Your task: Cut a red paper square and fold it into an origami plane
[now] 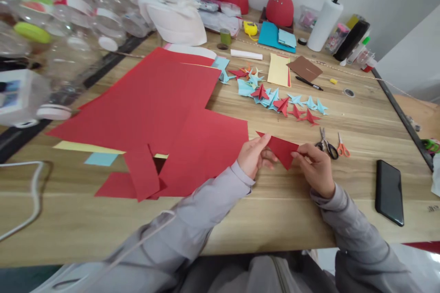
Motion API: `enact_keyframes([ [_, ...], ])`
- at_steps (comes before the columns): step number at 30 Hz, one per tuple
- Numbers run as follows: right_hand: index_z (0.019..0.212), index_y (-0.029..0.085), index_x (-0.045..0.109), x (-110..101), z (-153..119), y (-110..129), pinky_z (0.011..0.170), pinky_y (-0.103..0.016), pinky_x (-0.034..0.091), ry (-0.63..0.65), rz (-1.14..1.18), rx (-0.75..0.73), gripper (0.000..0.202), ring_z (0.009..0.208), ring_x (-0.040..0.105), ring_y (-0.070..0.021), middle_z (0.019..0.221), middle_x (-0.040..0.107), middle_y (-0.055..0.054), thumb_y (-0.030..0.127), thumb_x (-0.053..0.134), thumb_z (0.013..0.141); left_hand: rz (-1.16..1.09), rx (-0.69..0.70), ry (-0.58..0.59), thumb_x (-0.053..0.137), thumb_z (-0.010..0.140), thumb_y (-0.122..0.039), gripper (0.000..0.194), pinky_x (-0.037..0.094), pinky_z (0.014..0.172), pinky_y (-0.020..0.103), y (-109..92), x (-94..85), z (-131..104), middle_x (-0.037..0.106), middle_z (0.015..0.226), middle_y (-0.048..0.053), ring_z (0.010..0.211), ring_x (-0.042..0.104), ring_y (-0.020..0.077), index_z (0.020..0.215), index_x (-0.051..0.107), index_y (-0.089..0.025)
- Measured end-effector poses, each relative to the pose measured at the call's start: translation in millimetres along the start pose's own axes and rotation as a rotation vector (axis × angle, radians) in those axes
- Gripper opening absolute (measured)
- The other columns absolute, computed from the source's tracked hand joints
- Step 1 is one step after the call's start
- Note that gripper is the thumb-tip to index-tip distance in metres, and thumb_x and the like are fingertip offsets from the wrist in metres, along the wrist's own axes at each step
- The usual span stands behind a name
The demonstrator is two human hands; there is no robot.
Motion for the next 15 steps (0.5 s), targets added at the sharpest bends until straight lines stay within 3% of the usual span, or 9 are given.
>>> enact_keyframes([
  [5,0.075,0.020,0.069,2,-5,3,0.060,-0.026,0.046,0.062,0.047,-0.026,0.011,0.063,0.059,-0.0142,0.067,0.067,-0.002,0.031,0.068,0.079,-0.001,-0.029,0.003,0.074,0.065,-0.051,0.045,0.044,0.034,0.021,1,-0.4,2,0.064,0.059,0.006,0.046,0.057,0.0121,0.070,0.059,-0.010],
  [15,0.063,0.018,0.066,5,-5,-18,0.052,-0.025,0.043,0.024,0.326,0.243,0.030,0.053,0.053,-0.0119,0.057,0.062,-0.001,0.047,0.070,0.073,-0.005,-0.090,0.074,0.069,0.072,-0.045,0.038,0.047,0.038,0.024,5,4.5,1,0.062,0.059,0.005,0.048,0.060,0.0150,0.075,0.059,-0.009],
])
Point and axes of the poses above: each hand's wrist, its own z-axis towards the middle knuckle, its own x-axis out of the palm, y = z × x, the point moved 7 cm from there along z, towards the middle knuckle
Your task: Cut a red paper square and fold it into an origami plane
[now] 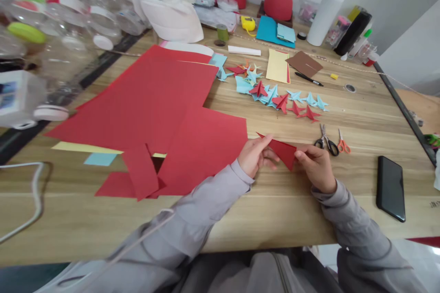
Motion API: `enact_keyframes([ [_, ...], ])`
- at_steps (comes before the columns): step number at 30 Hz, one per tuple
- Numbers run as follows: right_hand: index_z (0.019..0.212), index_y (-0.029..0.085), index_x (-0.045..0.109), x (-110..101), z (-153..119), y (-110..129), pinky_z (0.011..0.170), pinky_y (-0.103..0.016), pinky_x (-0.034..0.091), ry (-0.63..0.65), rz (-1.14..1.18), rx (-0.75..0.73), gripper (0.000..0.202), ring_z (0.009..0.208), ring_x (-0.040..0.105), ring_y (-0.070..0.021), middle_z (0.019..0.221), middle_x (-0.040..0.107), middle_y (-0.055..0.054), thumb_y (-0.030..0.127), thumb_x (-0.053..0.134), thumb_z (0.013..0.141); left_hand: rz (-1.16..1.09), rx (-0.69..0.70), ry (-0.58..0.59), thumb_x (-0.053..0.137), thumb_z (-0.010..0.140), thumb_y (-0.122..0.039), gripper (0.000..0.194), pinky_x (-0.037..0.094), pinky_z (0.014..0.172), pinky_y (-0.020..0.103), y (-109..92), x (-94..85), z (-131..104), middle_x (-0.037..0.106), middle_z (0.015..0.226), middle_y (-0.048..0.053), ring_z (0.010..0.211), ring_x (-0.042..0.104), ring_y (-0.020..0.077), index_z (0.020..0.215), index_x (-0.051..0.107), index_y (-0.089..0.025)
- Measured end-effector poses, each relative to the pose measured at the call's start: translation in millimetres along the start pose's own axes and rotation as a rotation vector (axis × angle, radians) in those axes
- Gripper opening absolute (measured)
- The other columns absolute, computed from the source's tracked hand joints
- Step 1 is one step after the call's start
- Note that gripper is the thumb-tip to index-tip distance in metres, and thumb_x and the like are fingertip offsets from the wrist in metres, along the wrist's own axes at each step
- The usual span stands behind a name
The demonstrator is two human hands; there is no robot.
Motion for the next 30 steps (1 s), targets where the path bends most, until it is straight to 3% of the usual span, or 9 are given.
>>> enact_keyframes([
  [8,0.058,0.018,0.061,-3,4,-29,0.047,-0.021,0.039,-0.049,0.286,0.220,0.036,0.047,0.047,-0.0081,0.052,0.057,0.003,0.050,0.075,0.066,0.009,-0.033,0.050,0.070,0.072,-0.043,0.035,0.049,0.040,0.026,4,-0.4,3,0.055,0.053,0.000,0.050,0.062,0.0186,0.079,0.055,-0.011],
  [15,0.075,0.018,0.069,-15,4,-9,0.057,-0.025,0.047,-0.145,0.020,0.072,0.025,0.058,0.056,-0.0114,0.065,0.065,-0.001,0.042,0.071,0.072,0.046,-0.057,0.121,0.066,0.074,-0.043,0.037,0.049,0.043,0.024,5,3.8,1,0.064,0.063,0.007,0.050,0.060,0.0147,0.084,0.064,-0.007],
  [23,0.074,0.018,0.060,-11,0,2,0.051,-0.024,0.044,-0.173,-0.080,-0.033,0.028,0.055,0.052,-0.0111,0.062,0.060,-0.001,0.045,0.063,0.079,0.056,-0.042,0.101,0.068,0.068,-0.028,0.035,0.046,0.042,0.023,2,2.5,-2,0.066,0.068,0.008,0.056,0.063,0.0169,0.096,0.065,-0.007],
  [30,0.083,0.020,0.055,-14,-6,-3,0.045,-0.023,0.036,-0.236,-0.189,-0.033,0.024,0.050,0.047,-0.0107,0.060,0.055,0.001,0.043,0.055,0.086,0.051,0.101,0.052,0.066,0.050,-0.005,0.051,0.051,0.064,0.025,-4,-1.6,-2,0.070,0.079,0.003,0.068,0.065,0.0147,0.100,0.064,-0.012],
])
Point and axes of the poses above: each hand's wrist, its own z-axis towards the middle knuckle, its own x-axis out of the palm, y = z × x, the point moved 7 cm from there along z, towards the middle knuckle
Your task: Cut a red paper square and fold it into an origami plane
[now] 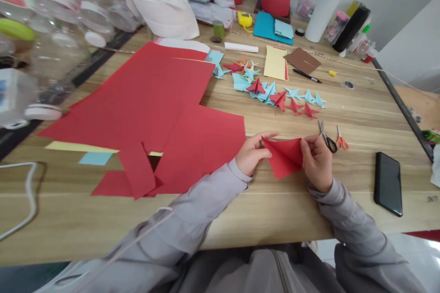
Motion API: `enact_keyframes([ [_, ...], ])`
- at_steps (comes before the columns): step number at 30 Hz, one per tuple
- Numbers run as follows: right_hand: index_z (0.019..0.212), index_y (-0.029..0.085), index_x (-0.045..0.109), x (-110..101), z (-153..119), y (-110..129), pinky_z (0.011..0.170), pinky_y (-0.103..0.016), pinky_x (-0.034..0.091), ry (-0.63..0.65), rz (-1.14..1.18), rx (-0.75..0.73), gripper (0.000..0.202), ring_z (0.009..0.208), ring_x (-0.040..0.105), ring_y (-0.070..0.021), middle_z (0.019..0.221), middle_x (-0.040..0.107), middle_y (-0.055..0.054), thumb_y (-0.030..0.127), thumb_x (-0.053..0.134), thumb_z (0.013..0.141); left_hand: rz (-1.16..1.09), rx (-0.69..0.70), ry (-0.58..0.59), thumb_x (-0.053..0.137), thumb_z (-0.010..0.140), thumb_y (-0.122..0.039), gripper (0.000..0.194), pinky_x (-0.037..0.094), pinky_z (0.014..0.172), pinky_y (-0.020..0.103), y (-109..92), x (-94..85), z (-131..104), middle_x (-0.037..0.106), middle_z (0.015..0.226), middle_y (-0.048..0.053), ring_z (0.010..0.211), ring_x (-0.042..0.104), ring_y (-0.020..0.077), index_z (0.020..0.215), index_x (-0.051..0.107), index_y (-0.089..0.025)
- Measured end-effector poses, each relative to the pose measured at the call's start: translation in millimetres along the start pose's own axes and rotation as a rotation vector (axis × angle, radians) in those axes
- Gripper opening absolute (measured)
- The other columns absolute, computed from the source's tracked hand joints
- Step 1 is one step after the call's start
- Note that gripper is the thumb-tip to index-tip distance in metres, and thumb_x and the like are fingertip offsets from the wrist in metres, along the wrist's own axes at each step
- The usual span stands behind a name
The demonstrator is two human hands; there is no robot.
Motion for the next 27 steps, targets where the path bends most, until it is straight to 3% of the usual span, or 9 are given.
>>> enact_keyframes([
  [6,0.079,0.020,0.052,-6,5,-9,0.041,-0.023,0.029,-0.095,0.033,0.102,0.028,0.044,0.038,-0.0091,0.053,0.047,0.005,0.047,0.057,0.084,0.087,0.114,-0.010,0.072,0.061,-0.017,0.050,0.052,0.076,0.031,-9,0.5,-2,0.071,0.078,0.002,0.074,0.068,0.0167,0.108,0.056,-0.013],
  [11,0.077,0.020,0.052,1,6,-18,0.038,-0.023,0.023,-0.046,0.113,0.184,0.031,0.042,0.033,-0.0085,0.050,0.045,0.006,0.050,0.060,0.080,0.168,0.180,-0.082,0.071,0.066,-0.021,0.047,0.052,0.074,0.030,-15,-3.7,-3,0.070,0.072,0.001,0.071,0.067,0.0158,0.110,0.056,-0.015],
  [15,0.075,0.020,0.054,2,5,-24,0.038,-0.022,0.026,-0.045,0.108,0.228,0.032,0.043,0.037,-0.0090,0.051,0.047,0.005,0.051,0.062,0.078,0.246,0.245,-0.063,0.070,0.067,-0.017,0.054,0.050,0.074,0.027,-26,-1.1,-7,0.069,0.073,-0.001,0.072,0.064,0.0144,0.119,0.057,-0.019],
  [19,0.074,0.020,0.052,-2,7,-28,0.038,-0.022,0.028,-0.101,0.126,0.229,0.032,0.043,0.037,-0.0090,0.051,0.046,0.005,0.050,0.062,0.078,0.483,0.183,0.064,0.071,0.066,-0.018,0.030,0.050,0.079,0.031,-24,7.7,-13,0.072,0.085,0.004,0.088,0.064,0.0210,0.096,0.072,-0.020],
  [22,0.074,0.021,0.051,-2,8,-26,0.037,-0.021,0.029,-0.098,0.133,0.223,0.030,0.041,0.038,-0.0084,0.051,0.047,0.006,0.049,0.060,0.080,0.561,0.172,0.116,0.069,0.065,-0.016,0.030,0.046,0.092,0.034,-20,10.0,-15,0.072,0.102,0.006,0.102,0.062,0.0235,0.095,0.073,-0.019],
  [25,0.087,0.021,0.051,-4,8,-16,0.039,-0.020,0.035,-0.087,0.131,0.159,0.023,0.044,0.046,-0.0087,0.060,0.056,0.004,0.044,0.055,0.085,0.539,0.180,0.077,0.069,0.065,-0.016,0.035,0.043,0.096,0.035,-19,4.5,-12,0.071,0.107,0.006,0.104,0.062,0.0233,0.100,0.072,-0.018],
  [27,0.102,0.022,0.050,-9,9,-4,0.049,-0.022,0.046,-0.095,0.119,0.037,0.021,0.058,0.057,-0.0103,0.080,0.065,-0.001,0.039,0.051,0.088,0.492,0.200,0.009,0.070,0.064,-0.018,0.036,0.044,0.094,0.036,-22,-3.2,-8,0.071,0.105,0.007,0.103,0.062,0.0239,0.100,0.071,-0.018],
])
Point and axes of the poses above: each hand's wrist, its own z-axis towards the middle knuckle, its own x-axis out of the palm, y = z × x, the point moved 7 cm from there along z, towards the middle knuckle
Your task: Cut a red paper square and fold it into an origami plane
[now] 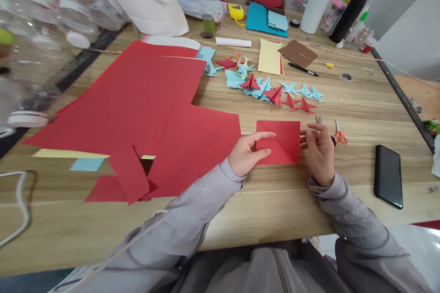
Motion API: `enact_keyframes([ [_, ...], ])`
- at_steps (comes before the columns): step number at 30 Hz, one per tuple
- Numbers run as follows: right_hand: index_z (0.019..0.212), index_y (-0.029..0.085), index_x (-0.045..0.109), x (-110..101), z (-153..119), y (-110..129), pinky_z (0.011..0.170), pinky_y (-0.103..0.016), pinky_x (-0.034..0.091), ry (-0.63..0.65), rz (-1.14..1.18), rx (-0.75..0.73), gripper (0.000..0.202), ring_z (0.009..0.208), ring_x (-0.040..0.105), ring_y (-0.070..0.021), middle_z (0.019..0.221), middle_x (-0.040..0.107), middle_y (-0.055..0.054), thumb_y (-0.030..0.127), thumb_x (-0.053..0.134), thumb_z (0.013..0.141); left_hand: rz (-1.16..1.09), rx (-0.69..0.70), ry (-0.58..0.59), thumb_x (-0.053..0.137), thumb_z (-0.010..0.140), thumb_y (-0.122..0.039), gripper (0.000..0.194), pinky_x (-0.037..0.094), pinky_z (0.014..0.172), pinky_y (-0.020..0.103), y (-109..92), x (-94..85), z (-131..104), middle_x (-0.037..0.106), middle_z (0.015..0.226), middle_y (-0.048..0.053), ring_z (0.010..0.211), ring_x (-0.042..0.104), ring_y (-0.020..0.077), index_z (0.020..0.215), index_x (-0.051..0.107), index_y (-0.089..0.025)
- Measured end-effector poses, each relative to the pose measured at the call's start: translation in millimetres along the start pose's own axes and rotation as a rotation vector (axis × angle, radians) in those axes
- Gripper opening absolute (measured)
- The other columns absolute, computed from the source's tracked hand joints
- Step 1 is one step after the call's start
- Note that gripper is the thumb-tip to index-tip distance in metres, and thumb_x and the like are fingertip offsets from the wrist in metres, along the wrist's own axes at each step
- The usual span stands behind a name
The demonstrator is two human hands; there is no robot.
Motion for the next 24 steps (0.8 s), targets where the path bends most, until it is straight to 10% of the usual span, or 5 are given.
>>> enact_keyframes([
  [5,0.118,0.025,0.054,9,-5,21,0.067,-0.028,0.052,0.239,-0.183,-0.258,0.030,0.075,0.064,-0.0135,0.096,0.067,-0.005,0.022,0.047,0.090,-0.179,-0.053,-0.137,0.074,0.057,-0.019,0.039,0.049,0.081,0.033,6,-13.2,6,0.072,0.096,0.006,0.095,0.063,0.0235,0.097,0.072,-0.017],
  [12,0.104,0.026,0.069,27,-17,26,0.081,-0.032,0.053,0.468,-0.413,-0.493,0.037,0.093,0.064,-0.0180,0.100,0.067,-0.007,0.008,0.044,0.084,-0.015,-0.104,-0.004,0.064,0.065,-0.022,0.034,0.052,0.072,0.034,2,-16.0,5,0.070,0.084,0.006,0.078,0.064,0.0211,0.097,0.073,-0.015],
  [16,0.105,0.024,0.069,24,-15,22,0.077,-0.032,0.053,0.465,-0.415,-0.483,0.039,0.088,0.064,-0.0176,0.095,0.068,-0.007,0.006,0.044,0.082,0.415,0.281,-0.155,0.048,0.062,-0.009,0.047,0.045,0.098,0.041,-29,-40.4,3,0.063,0.117,0.008,0.110,0.057,0.0252,0.102,0.071,-0.018],
  [24,0.101,0.024,0.070,31,-22,24,0.082,-0.036,0.053,0.558,-0.526,-0.567,0.036,0.093,0.062,-0.0197,0.097,0.068,-0.008,0.005,0.045,0.084,1.052,0.656,0.209,0.055,0.068,-0.008,0.033,0.044,0.093,0.048,-23,-5.4,-9,0.065,0.119,0.009,0.112,0.053,0.0284,0.091,0.073,-0.022],
])
Point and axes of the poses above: each hand's wrist, its own z-axis towards the middle knuckle, its own x-axis out of the palm, y = z × x, the point moved 7 cm from there along z, towards the middle knuckle
